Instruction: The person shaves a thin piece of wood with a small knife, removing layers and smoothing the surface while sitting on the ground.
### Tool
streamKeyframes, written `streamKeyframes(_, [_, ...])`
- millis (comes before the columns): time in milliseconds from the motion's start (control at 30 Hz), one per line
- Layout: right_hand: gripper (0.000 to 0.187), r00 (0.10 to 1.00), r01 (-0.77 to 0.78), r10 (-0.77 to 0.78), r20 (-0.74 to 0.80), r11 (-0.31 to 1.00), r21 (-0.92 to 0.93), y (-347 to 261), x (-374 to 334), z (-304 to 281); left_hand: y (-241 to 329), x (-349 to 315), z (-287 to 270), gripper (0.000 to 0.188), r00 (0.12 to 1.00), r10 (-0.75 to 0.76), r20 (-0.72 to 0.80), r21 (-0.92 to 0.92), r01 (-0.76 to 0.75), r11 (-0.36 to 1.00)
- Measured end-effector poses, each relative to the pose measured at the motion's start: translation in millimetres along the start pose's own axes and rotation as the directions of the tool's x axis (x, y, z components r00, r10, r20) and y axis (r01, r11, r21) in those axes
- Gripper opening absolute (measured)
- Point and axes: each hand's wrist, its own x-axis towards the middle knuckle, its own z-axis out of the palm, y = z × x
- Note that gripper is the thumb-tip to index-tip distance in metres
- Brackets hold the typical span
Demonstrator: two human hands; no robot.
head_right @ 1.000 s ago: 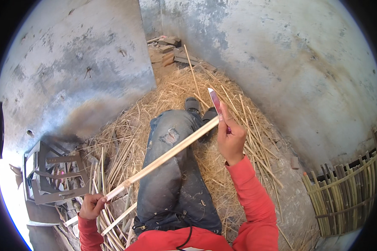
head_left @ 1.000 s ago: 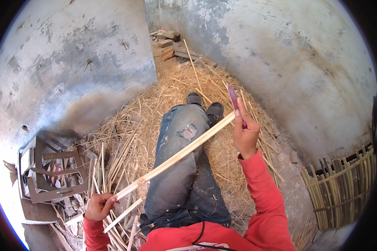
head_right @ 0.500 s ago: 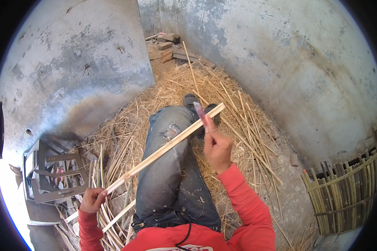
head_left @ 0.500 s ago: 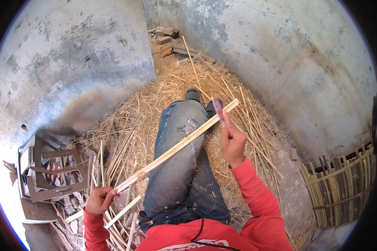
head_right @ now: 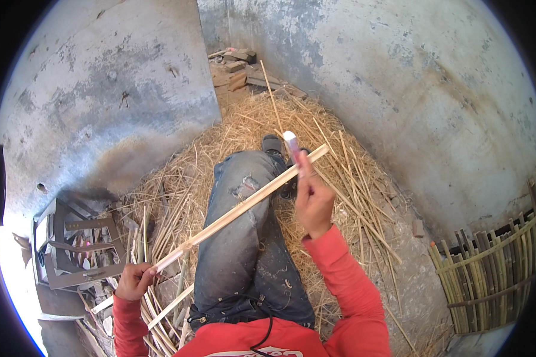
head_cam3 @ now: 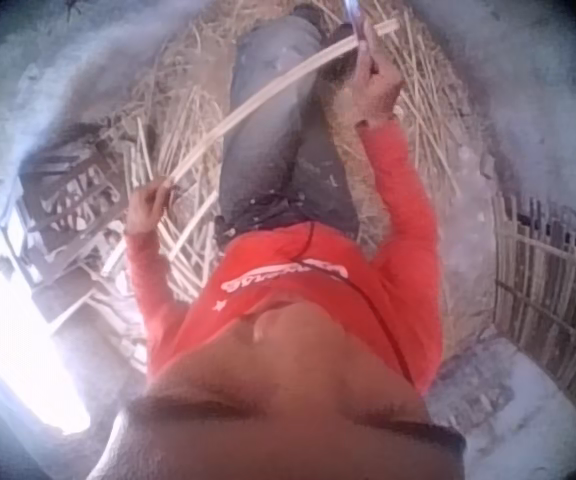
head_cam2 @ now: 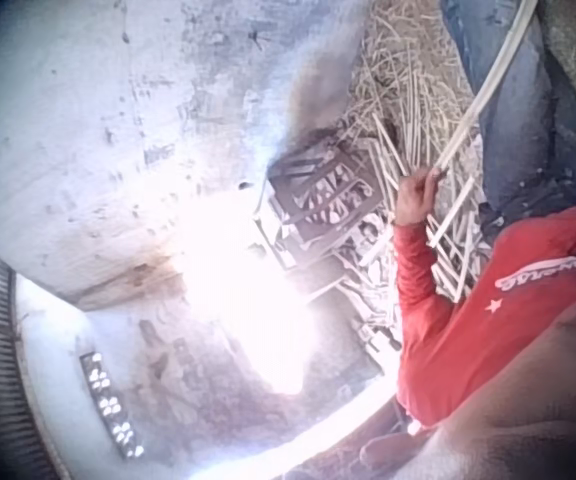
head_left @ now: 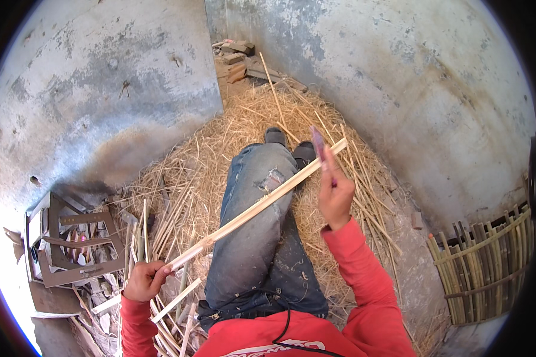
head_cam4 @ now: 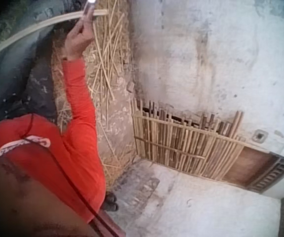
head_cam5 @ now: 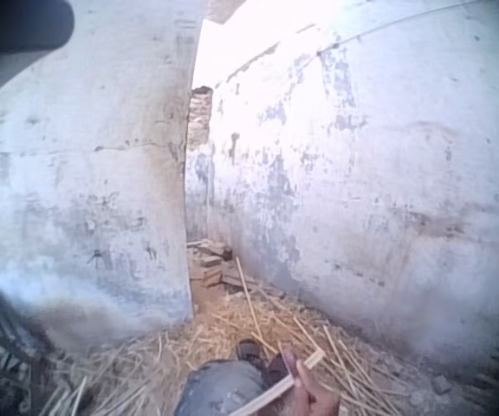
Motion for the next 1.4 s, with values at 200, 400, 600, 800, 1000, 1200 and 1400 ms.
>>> streamKeyframes(200, [0.036,0.972,0.236,-0.236,-0.014,0.966,0.106,1,-29,23,0,7,1,0.030,1.000,0.004,0.009,-0.007,-0.004,1.000])
streamKeyframes(400, [0.037,0.981,0.187,-0.189,0.047,0.981,0.044,-2,-33,17,4,18,12,0.031,0.999,0.017,0.036,-0.049,-0.016,0.999])
streamKeyframes(600, [0.040,0.963,0.253,-0.245,-0.110,0.966,0.062,-8,-35,29,9,26,23,0.032,0.999,0.045,0.002,-0.058,-0.045,0.997])
streamKeyframes(800, [0.039,0.956,0.244,-0.247,0.160,0.969,0.037,-23,-62,26,11,33,22,0.032,0.999,0.043,0.028,-0.052,-0.041,0.998])
streamKeyframes(1000, [0.043,0.990,0.100,-0.097,-0.105,0.995,0.027,-5,-27,20,15,30,27,0.030,0.995,0.100,-0.006,-0.021,-0.100,0.995])
streamKeyframes(1200, [0.039,0.928,0.263,-0.246,0.280,0.965,-0.022,-31,-80,25,15,36,34,0.029,0.989,0.148,-0.014,-0.024,-0.148,0.989])
streamKeyframes(1400, [0.042,0.994,0.028,-0.028,-0.108,1.000,-0.001,9,-7,-2,23,36,32,0.028,0.991,0.136,0.005,-0.054,-0.136,0.989])
